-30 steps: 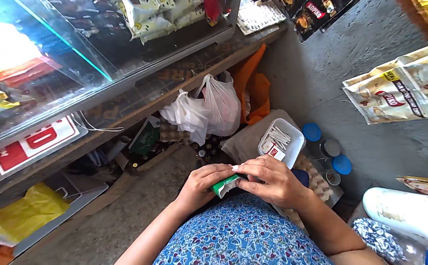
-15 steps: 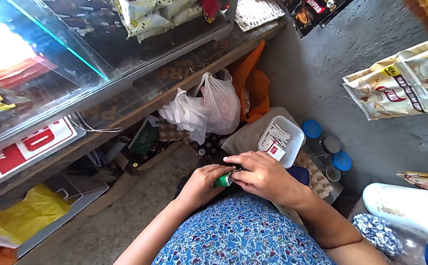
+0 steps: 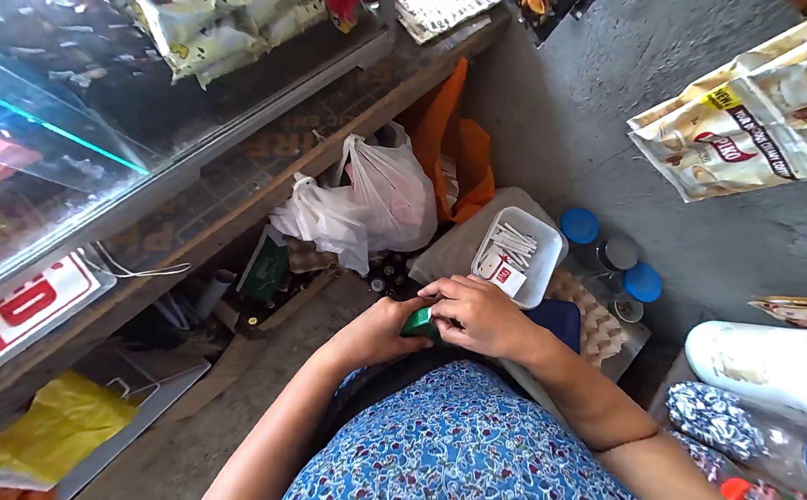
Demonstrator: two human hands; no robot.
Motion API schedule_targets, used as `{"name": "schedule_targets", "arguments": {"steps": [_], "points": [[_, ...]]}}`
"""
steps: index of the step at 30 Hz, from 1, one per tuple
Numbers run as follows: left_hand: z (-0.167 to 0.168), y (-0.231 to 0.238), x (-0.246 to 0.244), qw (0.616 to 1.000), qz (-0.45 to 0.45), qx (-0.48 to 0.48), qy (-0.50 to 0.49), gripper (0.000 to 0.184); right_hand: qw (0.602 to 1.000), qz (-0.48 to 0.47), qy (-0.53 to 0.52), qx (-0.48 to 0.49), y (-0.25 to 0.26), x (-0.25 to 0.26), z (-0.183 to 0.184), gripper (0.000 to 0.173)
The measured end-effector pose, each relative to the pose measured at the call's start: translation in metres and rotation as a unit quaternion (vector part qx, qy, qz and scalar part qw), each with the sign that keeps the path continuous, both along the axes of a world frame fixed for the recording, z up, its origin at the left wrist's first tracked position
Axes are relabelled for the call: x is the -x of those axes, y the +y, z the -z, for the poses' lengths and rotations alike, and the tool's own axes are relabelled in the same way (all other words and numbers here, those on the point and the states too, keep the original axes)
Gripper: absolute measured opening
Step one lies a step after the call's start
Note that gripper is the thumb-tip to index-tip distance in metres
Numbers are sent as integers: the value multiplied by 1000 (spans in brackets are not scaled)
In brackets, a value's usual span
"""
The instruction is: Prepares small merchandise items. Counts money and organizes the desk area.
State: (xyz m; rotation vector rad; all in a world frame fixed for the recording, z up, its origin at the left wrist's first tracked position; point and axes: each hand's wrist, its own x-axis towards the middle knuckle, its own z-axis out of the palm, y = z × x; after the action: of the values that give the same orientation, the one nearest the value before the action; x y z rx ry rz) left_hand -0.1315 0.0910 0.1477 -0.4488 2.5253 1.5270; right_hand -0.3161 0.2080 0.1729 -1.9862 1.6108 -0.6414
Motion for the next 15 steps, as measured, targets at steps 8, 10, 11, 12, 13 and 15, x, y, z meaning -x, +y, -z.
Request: {"name": "schedule_targets", "arguments": {"steps": [8, 10, 11, 12, 13, 15], "points": [[15, 8, 9, 998, -40, 41, 17, 37, 983, 163, -42, 74, 29, 40, 7, 13], [22, 9, 6, 995, -70, 58, 45, 40, 971, 227, -44, 70, 46, 73, 3, 16], [25, 11, 4, 992, -85, 65, 62, 41, 962, 264, -32, 65, 55, 91, 2, 17], [28, 12, 2, 990, -99, 69, 74, 42, 952, 302, -10, 53, 63, 108, 2, 17], [29, 14, 1, 988, -111, 71, 85, 41, 940, 338, 15, 32, 70, 123, 3, 17], [30, 18, 0, 982, -133, 71, 110, 39, 915, 400, 48, -20, 75, 148, 16, 16]]}}
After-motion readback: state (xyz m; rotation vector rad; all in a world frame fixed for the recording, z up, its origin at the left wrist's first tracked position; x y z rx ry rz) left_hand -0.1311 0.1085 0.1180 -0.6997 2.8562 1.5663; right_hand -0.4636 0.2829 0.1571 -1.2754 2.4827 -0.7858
